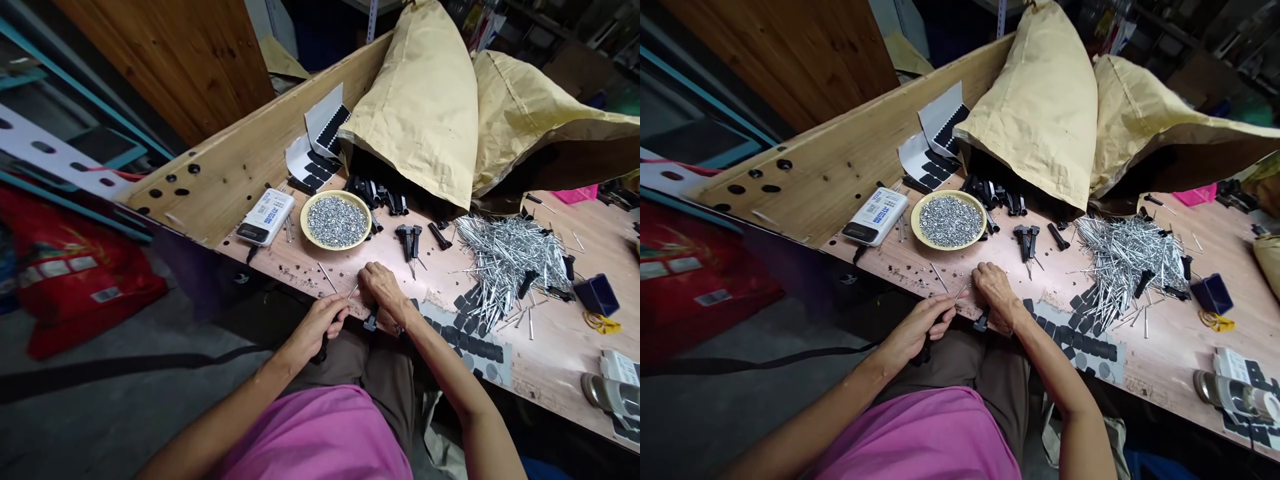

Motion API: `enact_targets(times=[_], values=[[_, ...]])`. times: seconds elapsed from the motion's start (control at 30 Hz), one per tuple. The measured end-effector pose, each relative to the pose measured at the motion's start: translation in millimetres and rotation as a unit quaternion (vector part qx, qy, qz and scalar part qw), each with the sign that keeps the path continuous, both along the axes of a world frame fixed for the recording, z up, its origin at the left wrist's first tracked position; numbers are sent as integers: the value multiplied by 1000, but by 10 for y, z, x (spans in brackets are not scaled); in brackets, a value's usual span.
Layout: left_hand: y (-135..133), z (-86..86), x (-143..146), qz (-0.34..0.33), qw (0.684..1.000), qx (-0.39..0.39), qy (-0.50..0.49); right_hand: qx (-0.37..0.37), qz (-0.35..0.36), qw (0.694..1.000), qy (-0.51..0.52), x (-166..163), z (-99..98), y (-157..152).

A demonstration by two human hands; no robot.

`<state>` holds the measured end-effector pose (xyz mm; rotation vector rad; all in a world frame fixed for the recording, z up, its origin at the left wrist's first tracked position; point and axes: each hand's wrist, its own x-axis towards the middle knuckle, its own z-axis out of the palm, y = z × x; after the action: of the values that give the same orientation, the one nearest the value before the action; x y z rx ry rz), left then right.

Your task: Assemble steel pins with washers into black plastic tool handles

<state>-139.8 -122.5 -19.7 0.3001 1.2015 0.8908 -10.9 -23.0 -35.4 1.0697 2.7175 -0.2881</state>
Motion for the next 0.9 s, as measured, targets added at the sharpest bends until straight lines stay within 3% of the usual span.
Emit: enact_targets(times=[0.13, 0.23, 0.3, 0.4, 0.43, 0.5, 0.6, 0.73, 0.83, 0.9], values=[[37, -8, -19, 20, 1000, 5, 0, -56, -94, 990, 86, -4, -55, 32], [55, -11, 6, 24, 1000, 13, 4, -110, -180, 952, 220, 58, -98, -16], [62, -14, 44, 22, 999, 23, 7, -154, -239, 895, 343, 114, -98, -95], [63, -18, 115, 12, 999, 40, 0, -231, -308, 758, 527, 184, -44, -241], [61, -19, 139, 8, 999, 47, -4, -244, -317, 726, 559, 199, -18, -285], [54, -17, 179, 3, 998, 62, -8, -248, -326, 692, 594, 220, 31, -352], [40, -11, 214, -11, 997, 81, -6, -234, -333, 673, 617, 241, 63, -404], [26, -3, 216, -35, 994, 103, -2, -207, -334, 673, 627, 271, 30, -440], [24, 5, 214, -47, 993, 109, -2, -160, -323, 695, 622, 306, -4, -480], [29, 15, 221, -53, 993, 108, -8, -97, -300, 732, 604, 340, -12, -509]])
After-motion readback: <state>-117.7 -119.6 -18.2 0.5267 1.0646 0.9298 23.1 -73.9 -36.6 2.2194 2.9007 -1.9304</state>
